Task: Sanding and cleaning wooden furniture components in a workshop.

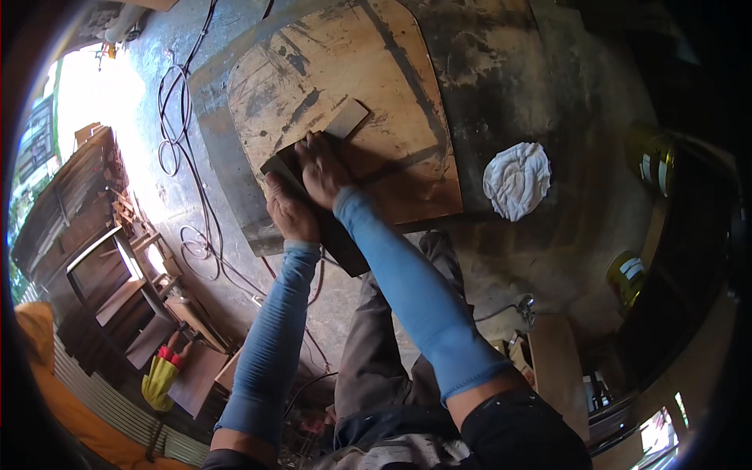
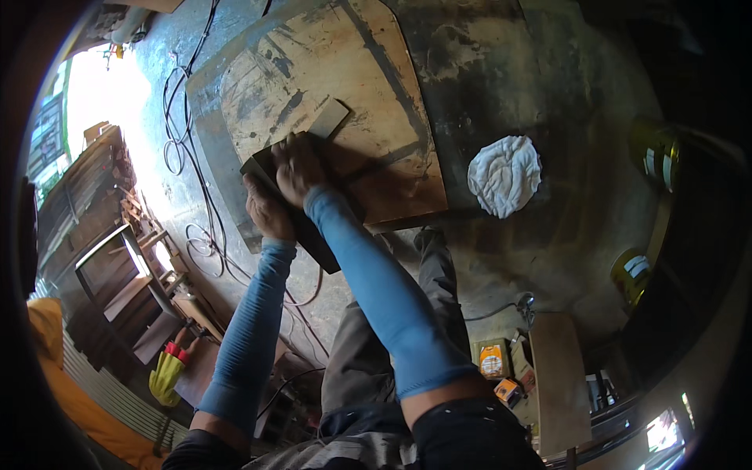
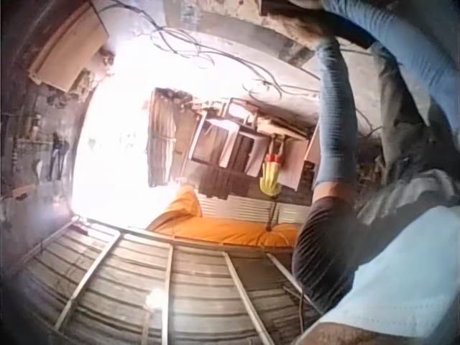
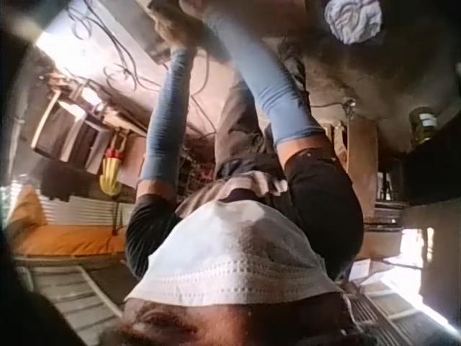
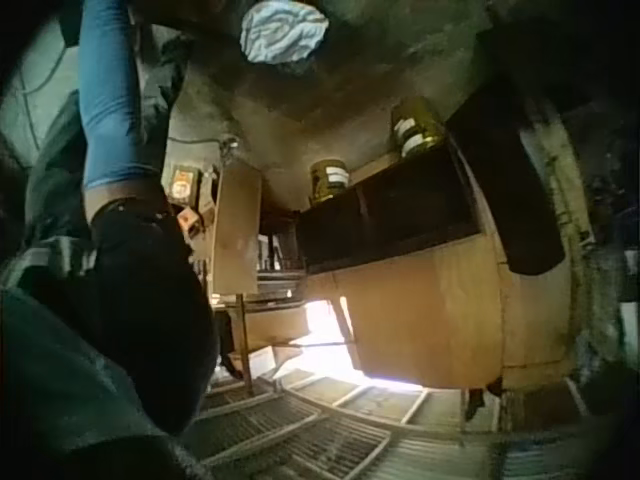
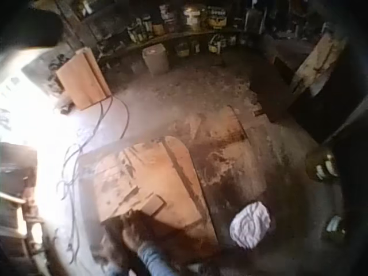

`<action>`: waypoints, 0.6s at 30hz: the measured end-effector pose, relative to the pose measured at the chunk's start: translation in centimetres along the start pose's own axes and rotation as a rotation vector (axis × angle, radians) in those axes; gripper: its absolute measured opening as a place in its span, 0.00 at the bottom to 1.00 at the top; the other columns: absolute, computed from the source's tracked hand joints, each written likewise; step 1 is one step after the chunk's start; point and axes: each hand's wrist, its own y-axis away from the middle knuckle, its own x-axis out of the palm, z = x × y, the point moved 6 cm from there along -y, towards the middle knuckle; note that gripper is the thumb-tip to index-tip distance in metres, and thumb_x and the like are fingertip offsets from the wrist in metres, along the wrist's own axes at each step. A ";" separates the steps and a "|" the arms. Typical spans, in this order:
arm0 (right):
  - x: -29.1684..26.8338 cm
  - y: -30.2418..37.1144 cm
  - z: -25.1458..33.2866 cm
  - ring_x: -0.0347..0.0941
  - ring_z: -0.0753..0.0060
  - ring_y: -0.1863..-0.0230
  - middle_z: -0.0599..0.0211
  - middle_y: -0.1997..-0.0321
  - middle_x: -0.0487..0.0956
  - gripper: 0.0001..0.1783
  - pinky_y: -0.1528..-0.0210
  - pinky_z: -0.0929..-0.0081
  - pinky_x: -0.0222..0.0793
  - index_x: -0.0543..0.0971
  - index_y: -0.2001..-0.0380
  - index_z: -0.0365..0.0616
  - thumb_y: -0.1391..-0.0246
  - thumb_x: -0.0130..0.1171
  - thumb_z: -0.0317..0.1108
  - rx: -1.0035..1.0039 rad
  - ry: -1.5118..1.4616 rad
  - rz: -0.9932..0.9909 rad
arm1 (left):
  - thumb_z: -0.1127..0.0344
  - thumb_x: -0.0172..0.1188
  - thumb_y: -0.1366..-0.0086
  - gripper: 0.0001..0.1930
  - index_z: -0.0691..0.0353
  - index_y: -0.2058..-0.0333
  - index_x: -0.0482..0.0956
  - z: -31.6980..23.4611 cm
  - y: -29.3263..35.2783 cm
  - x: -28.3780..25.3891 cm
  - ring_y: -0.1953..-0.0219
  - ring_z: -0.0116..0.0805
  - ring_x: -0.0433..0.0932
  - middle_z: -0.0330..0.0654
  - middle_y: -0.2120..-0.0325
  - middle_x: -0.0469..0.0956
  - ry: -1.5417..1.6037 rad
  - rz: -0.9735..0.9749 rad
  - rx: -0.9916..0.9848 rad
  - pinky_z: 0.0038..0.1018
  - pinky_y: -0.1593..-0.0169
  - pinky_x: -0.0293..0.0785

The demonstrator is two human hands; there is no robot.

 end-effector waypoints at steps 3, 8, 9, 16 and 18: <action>2.5 3.4 -6.0 0.57 0.47 0.27 0.42 0.29 0.62 0.27 0.23 0.59 0.46 0.64 0.34 0.33 0.30 0.35 0.35 -0.055 0.443 0.180 | 0.45 0.32 0.20 0.35 0.74 0.51 0.78 -0.8 -0.3 -0.6 0.53 0.41 0.78 0.52 0.55 0.82 -0.076 0.010 0.061 0.32 0.45 0.70; 2.4 3.2 -2.9 0.68 0.45 0.35 0.44 0.40 0.75 0.25 0.32 0.56 0.62 0.71 0.39 0.36 0.38 0.44 0.31 -0.219 0.604 -0.056 | 0.45 0.31 0.20 0.35 0.75 0.52 0.79 -1.0 0.1 -1.3 0.55 0.41 0.79 0.51 0.56 0.82 -0.016 -0.046 -0.005 0.31 0.46 0.70; 1.4 -0.1 -1.9 0.68 0.45 0.35 0.44 0.40 0.75 0.25 0.32 0.56 0.62 0.71 0.39 0.36 0.38 0.44 0.31 -0.227 0.609 -0.061 | 0.45 0.31 0.20 0.35 0.75 0.52 0.78 -0.6 0.1 -0.6 0.55 0.43 0.79 0.53 0.56 0.82 0.038 -0.009 -0.015 0.32 0.46 0.70; 4.5 8.0 -11.8 0.55 0.50 0.25 0.48 0.25 0.59 0.27 0.26 0.58 0.53 0.64 0.33 0.38 0.26 0.29 0.41 -0.045 0.008 -0.107 | 0.45 0.31 0.21 0.36 0.75 0.53 0.78 -0.7 -0.9 -2.1 0.57 0.54 0.79 0.59 0.58 0.82 -0.132 -0.074 0.039 0.37 0.49 0.71; 3.9 5.2 -10.8 0.57 0.44 0.27 0.42 0.30 0.65 0.30 0.25 0.58 0.52 0.60 0.30 0.38 0.27 0.32 0.45 0.119 0.254 0.081 | 0.44 0.31 0.21 0.36 0.74 0.53 0.78 -0.5 -0.2 -1.1 0.57 0.54 0.79 0.58 0.59 0.82 -0.182 -0.059 -0.016 0.38 0.50 0.71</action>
